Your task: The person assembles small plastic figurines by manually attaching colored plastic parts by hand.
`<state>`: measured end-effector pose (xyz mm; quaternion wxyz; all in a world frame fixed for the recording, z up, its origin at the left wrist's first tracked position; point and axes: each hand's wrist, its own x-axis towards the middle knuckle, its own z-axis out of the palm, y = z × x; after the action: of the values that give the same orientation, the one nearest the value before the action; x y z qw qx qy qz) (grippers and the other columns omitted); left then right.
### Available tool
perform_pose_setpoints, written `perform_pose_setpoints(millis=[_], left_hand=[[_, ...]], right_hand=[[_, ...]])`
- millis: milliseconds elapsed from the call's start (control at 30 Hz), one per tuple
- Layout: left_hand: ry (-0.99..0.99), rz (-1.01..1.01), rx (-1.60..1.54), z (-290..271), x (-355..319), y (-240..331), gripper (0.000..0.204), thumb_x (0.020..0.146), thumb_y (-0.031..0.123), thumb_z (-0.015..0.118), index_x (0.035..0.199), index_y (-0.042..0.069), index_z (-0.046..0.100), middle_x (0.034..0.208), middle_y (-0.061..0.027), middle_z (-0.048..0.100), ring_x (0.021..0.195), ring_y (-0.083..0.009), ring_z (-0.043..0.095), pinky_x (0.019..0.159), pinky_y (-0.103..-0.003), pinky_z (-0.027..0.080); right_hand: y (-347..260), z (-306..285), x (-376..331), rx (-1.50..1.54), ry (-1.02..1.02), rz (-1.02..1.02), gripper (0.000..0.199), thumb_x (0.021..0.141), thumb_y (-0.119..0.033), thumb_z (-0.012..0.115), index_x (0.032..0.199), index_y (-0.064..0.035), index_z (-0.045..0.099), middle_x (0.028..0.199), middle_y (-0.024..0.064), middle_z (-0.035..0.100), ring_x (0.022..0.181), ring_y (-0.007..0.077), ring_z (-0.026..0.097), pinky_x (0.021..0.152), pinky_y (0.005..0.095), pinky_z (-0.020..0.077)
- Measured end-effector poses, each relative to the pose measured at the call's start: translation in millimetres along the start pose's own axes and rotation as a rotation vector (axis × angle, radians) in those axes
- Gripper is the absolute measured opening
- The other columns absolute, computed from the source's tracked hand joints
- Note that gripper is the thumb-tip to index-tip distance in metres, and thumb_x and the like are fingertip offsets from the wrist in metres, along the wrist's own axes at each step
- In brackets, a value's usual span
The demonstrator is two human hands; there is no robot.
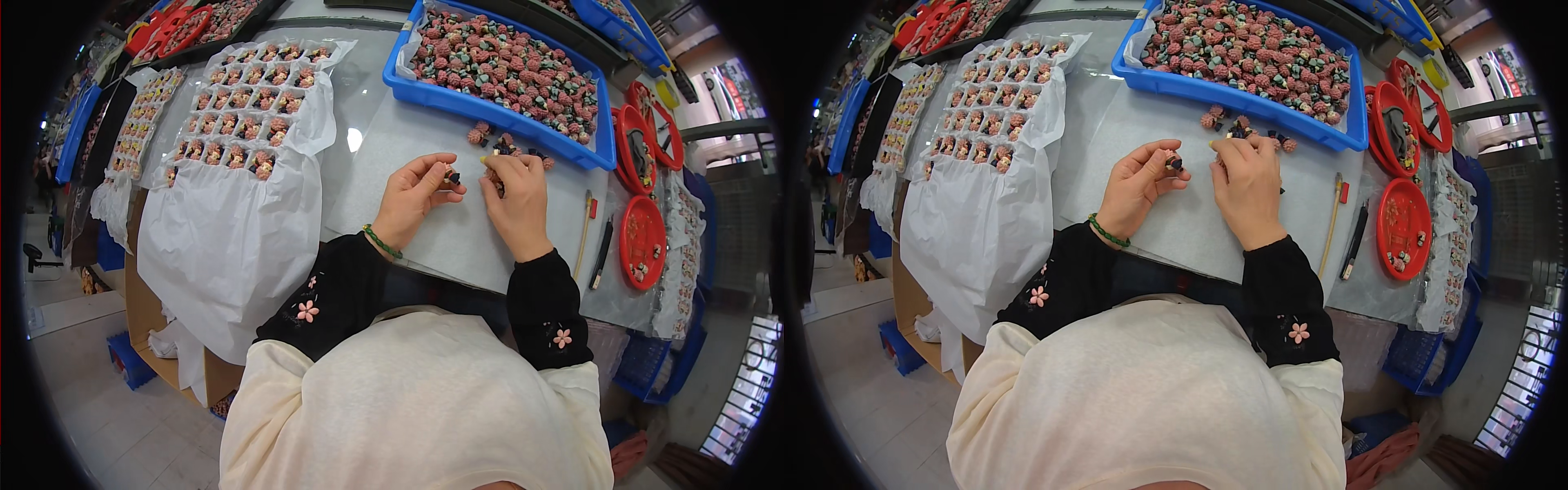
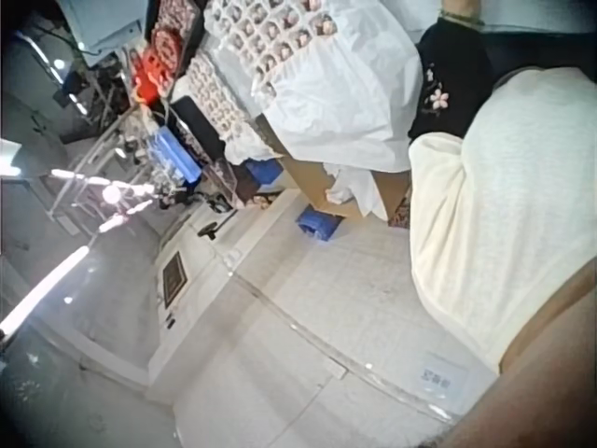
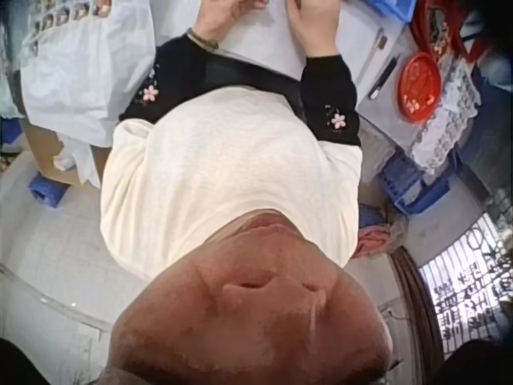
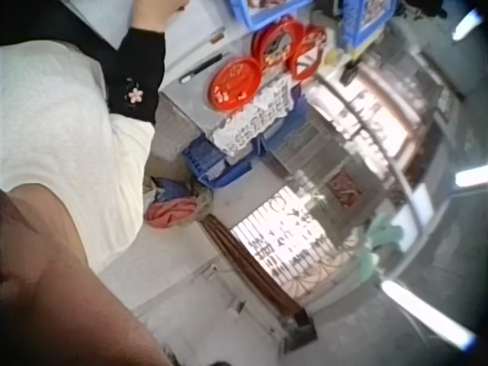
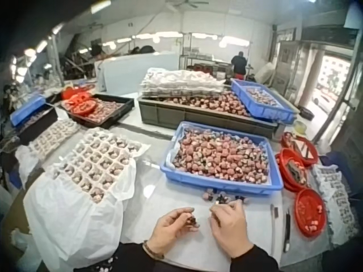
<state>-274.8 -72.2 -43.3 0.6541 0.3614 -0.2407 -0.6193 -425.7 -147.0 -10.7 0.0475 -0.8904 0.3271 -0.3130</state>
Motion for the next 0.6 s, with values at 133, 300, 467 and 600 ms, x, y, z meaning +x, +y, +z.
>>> perform_pose_setpoints(millis=[133,300,467,600], left_hand=[[0.037,-0.046,-0.137,5.1,1.5,0.3,0.033,0.091,0.019,0.045,0.116,-0.003,0.046,0.089,-0.0032,0.054,0.081,-0.0149,0.057,0.067,-0.025,0.048],[-0.050,-0.017,0.170,1.1,-1.5,-3.0,0.032,0.092,0.023,0.045,0.113,0.000,0.051,0.084,0.0023,0.048,0.065,-0.0055,0.044,0.052,-0.018,0.035],[-0.117,0.060,0.380,1.0,-0.9,-3.5,0.029,0.092,0.025,0.044,0.109,0.004,0.055,0.080,0.0036,0.050,0.066,-0.0034,0.044,0.052,-0.017,0.035],[-0.063,0.031,0.297,0.8,-0.2,-7.7,0.025,0.091,0.023,0.047,0.104,0.003,0.054,0.080,0.0022,0.053,0.066,-0.0033,0.046,0.054,-0.017,0.037]], right_hand=[[-8.0,1.3,-4.4,0.338,0.035,0.175,0.022,0.074,-0.001,0.062,0.096,-0.0016,0.059,0.087,0.0089,0.060,0.080,0.0203,0.056,0.068,0.0271,0.0450],[-19.3,7.1,-13.6,1.306,-0.109,0.521,0.044,0.082,-0.004,0.058,0.121,0.0031,0.041,0.101,0.0106,0.055,0.086,0.0139,0.057,0.071,0.0250,0.0479],[-22.2,17.5,-21.6,1.227,0.032,0.537,0.044,0.081,-0.004,0.059,0.120,0.0028,0.040,0.098,0.0107,0.054,0.081,0.0146,0.059,0.062,0.0246,0.0490],[-18.0,16.5,-27.0,1.206,-0.010,0.675,0.038,0.081,-0.005,0.061,0.114,0.0031,0.044,0.090,0.0091,0.057,0.074,0.0146,0.060,0.056,0.0241,0.0492]])
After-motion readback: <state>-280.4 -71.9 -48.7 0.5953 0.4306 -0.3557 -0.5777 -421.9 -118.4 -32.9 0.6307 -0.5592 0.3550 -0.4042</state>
